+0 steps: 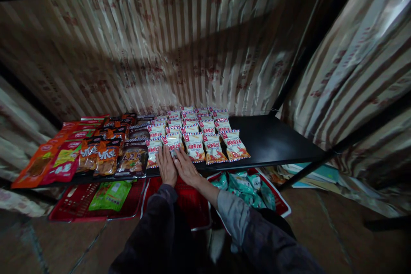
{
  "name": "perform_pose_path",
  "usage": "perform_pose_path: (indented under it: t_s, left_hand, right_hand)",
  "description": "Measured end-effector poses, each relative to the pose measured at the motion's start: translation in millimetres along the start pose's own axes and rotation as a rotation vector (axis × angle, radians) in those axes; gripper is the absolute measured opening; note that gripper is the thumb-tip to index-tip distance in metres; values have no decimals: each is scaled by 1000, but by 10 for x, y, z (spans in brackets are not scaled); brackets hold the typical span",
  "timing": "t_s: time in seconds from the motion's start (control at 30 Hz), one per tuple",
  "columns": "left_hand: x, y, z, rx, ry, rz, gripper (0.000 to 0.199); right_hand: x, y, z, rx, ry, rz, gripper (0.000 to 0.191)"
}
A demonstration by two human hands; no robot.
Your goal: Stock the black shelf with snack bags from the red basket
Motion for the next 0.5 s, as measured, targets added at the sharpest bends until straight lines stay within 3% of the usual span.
perform_pose_path:
  t_s: [0.13,0.27,0.5]
  left_hand:
    - [28,57,-8,10,0,-13,53]
    - [45,30,35,50,-13,-20,52]
    - [40,74,107,113,8,-35,53]
  right_hand:
    - [-18,7,-27,-48,-96,34,53]
    - [-181,-12,-28,-146,-254,148,50]
    - [-509,32,203,-21,-478,309,51]
Point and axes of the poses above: each hand's wrist, its own y-axis towards the middle knuckle, its own x-axis out of the palm, z = x × y, the point moved 2 cm from there along y, towards the middle knuckle, and after that the axes turned 4 degrees about y, right-handed, at the moved point
